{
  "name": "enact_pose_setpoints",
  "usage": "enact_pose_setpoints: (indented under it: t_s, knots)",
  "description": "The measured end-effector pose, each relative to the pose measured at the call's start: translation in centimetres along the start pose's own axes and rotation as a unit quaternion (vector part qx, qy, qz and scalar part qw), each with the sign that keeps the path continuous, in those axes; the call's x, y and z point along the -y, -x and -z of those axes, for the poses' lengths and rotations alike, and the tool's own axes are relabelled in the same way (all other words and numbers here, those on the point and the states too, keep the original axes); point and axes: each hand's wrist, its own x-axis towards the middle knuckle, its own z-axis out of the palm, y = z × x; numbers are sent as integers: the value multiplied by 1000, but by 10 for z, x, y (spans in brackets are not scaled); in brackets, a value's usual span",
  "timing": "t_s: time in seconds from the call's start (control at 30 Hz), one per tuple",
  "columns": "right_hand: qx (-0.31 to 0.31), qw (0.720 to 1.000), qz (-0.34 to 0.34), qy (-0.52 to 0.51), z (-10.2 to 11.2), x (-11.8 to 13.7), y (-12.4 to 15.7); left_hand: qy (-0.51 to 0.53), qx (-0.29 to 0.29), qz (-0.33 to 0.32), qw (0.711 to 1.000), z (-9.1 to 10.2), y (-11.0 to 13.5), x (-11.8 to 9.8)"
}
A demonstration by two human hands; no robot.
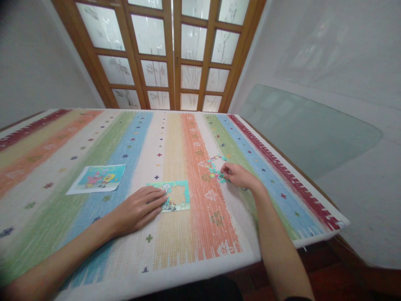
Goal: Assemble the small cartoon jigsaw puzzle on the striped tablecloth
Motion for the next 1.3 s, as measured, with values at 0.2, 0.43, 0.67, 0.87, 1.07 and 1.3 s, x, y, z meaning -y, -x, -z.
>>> enact_pose_setpoints:
  t_s: [0.2,0.43,0.67,0.87,1.07,1.3]
  knots:
    - [-11,995,68,-66,-3,22,1,16,-9,8,1000,-1,1,0]
    - [52,970,184,-151,-38,75,-4,23,-1,19,1000,0,0,-1]
    - [59,956,214,-193,-65,110,0,28,1,29,999,0,-2,-1]
    - [37,953,222,-204,-85,123,1,6,0,27,1000,-4,0,-1]
    - [-10,959,191,-210,-103,132,2,13,-11,23,1000,0,-1,-1]
    - [-69,963,225,-134,-109,132,4,20,-21,24,999,0,-1,-1]
